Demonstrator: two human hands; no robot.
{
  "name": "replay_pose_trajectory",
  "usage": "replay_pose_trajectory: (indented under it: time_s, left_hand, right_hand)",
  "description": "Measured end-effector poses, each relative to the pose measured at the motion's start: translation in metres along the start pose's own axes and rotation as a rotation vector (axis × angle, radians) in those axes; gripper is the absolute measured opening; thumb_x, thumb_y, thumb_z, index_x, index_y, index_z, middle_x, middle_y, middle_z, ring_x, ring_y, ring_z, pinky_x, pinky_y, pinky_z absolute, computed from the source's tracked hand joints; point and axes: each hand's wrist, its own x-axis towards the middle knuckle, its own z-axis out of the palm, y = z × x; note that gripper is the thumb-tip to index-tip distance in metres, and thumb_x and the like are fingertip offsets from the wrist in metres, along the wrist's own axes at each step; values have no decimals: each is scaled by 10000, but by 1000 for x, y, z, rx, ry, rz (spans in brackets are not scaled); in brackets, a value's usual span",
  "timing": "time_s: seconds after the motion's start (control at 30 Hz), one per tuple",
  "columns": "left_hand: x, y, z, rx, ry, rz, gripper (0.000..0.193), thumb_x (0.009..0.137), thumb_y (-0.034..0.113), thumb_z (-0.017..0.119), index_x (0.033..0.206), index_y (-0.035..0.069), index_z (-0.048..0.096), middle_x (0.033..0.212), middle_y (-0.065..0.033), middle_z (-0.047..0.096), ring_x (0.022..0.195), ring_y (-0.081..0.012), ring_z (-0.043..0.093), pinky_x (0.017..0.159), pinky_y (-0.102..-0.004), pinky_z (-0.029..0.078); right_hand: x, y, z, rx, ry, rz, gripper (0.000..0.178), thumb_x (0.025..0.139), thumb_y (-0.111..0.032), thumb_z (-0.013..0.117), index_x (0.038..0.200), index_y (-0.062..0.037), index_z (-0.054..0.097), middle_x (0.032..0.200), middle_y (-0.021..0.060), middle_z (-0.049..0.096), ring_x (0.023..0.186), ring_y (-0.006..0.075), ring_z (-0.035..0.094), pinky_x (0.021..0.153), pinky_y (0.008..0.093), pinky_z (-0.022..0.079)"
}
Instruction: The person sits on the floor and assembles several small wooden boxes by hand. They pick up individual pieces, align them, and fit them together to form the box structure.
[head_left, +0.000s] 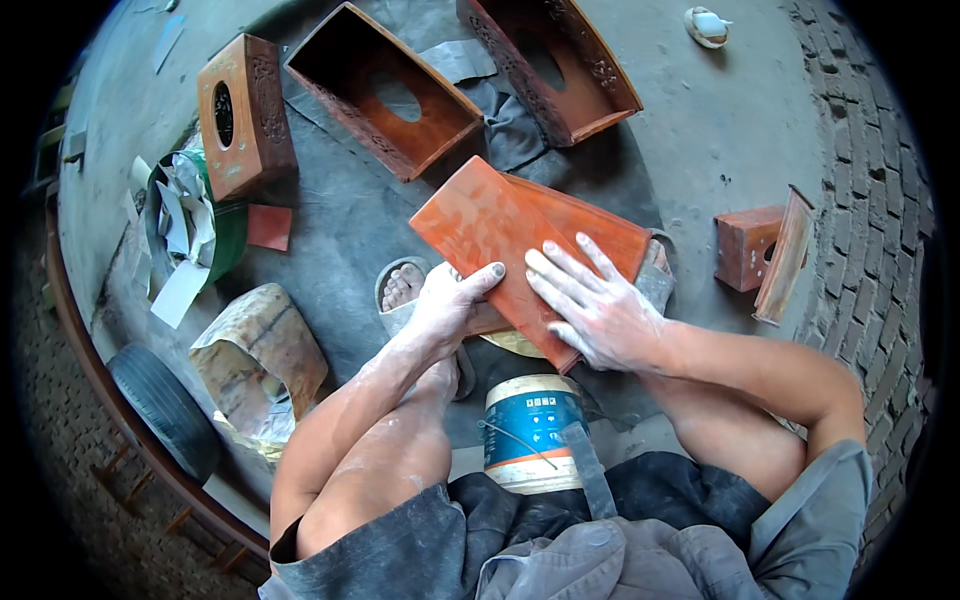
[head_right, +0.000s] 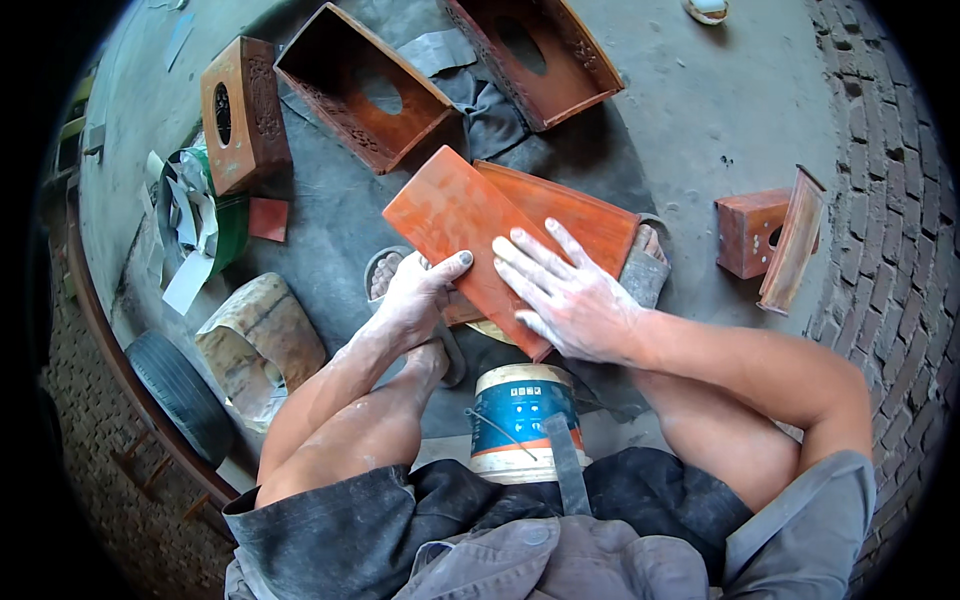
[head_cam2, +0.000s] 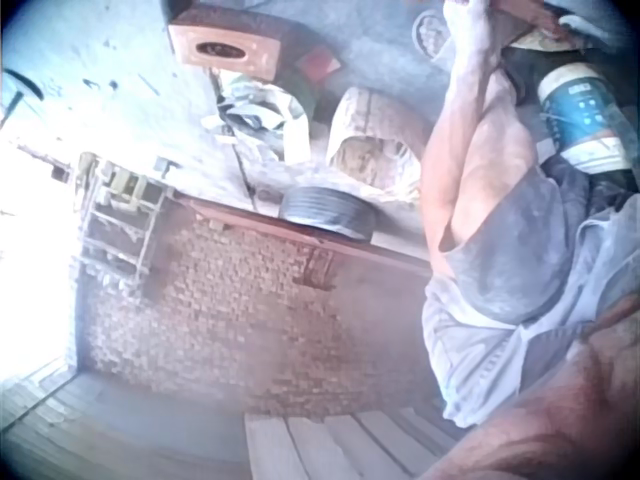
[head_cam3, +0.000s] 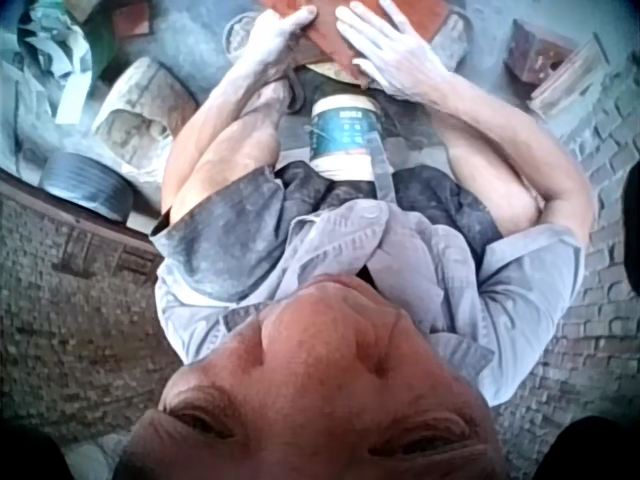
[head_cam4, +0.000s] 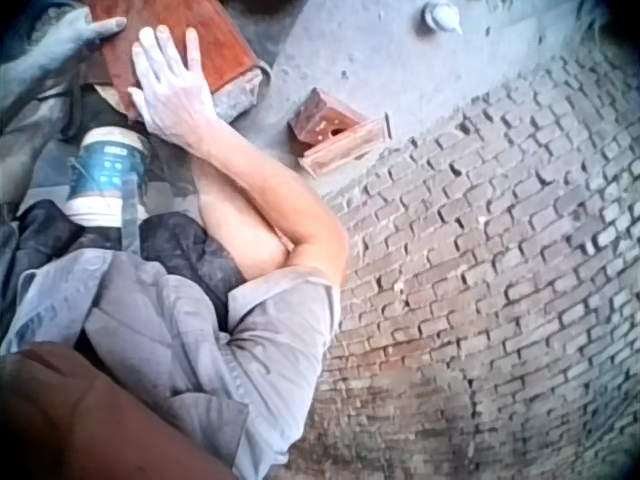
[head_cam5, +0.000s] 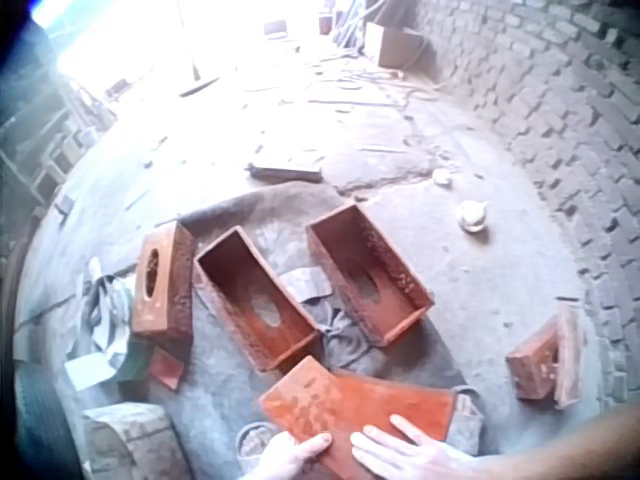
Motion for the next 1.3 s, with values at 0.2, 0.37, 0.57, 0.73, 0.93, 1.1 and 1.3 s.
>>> replay_pose_trajectory:
  time_s: [0.2, 0.37, 0.57, 0.73, 0.93, 1.1, 1.3]
  left_hand:
    - [-6, 3, 1, 69, 18, -31, 407, 926, 160, 719, 1262, -28, 586, 1230, -132, 661, 1069, -240, 674, 949, -412, 559]
    - [-5, 2, 2, 98, 63, -48, 380, 940, 140, 689, 1260, -33, 577, 1227, -150, 650, 1061, -256, 680, 943, -418, 571]
    - [-2, -6, -10, -112, 151, -103, 376, 952, 110, 659, 1288, -13, 545, 1226, -139, 649, 1087, -295, 670, 940, -541, 561]
    - [-6, -12, -15, -21, 204, -189, 347, 967, 145, 667, 1274, 16, 572, 1252, -123, 652, 1097, -292, 672, 942, -525, 567]
    - [-3, -14, -18, -117, 96, -230, 349, 972, 134, 663, 1284, 13, 566, 1258, -133, 647, 1125, -300, 668, 958, -511, 571]
    - [7, -23, -24, -99, 104, -188, 367, 965, 139, 676, 1287, 4, 564, 1262, -136, 642, 1119, -294, 664, 961, -511, 569]
    - [8, -27, -27, -108, 109, -182, 380, 962, 147, 681, 1290, -6, 562, 1271, -137, 640, 1126, -289, 659, 974, -495, 557]
  right_hand:
    - [6, 23, 9, 90, 115, 119, 581, 929, -193, 630, 1438, 38, 471, 1524, 224, 436, 1463, 356, 358, 1216, 484, 254]
    - [-19, 85, 34, 38, 79, 415, 629, 888, -205, 690, 1406, 62, 453, 1422, 263, 501, 1323, 417, 475, 1122, 464, 385]
    - [-18, 102, 52, 142, 45, 503, 539, 863, -219, 720, 1311, 19, 536, 1198, 225, 599, 1123, 406, 582, 963, 475, 474]
    - [-9, 116, 46, 702, -140, 644, 336, 945, -211, 669, 1203, 1, 629, 1056, 133, 666, 992, 228, 625, 870, 357, 501]
    - [-7, 95, 54, 1072, -190, 755, 284, 1042, -258, 561, 1223, -49, 627, 1075, 35, 652, 1012, 109, 560, 907, 284, 451]
    - [-9, 89, 57, 1296, -149, 852, 339, 1048, -270, 556, 1259, -10, 610, 1149, 46, 656, 1065, 116, 578, 952, 286, 457]
    - [-8, 87, 56, 1394, -159, 904, 346, 1053, -256, 546, 1288, -7, 594, 1182, 51, 646, 1094, 125, 578, 969, 288, 457]
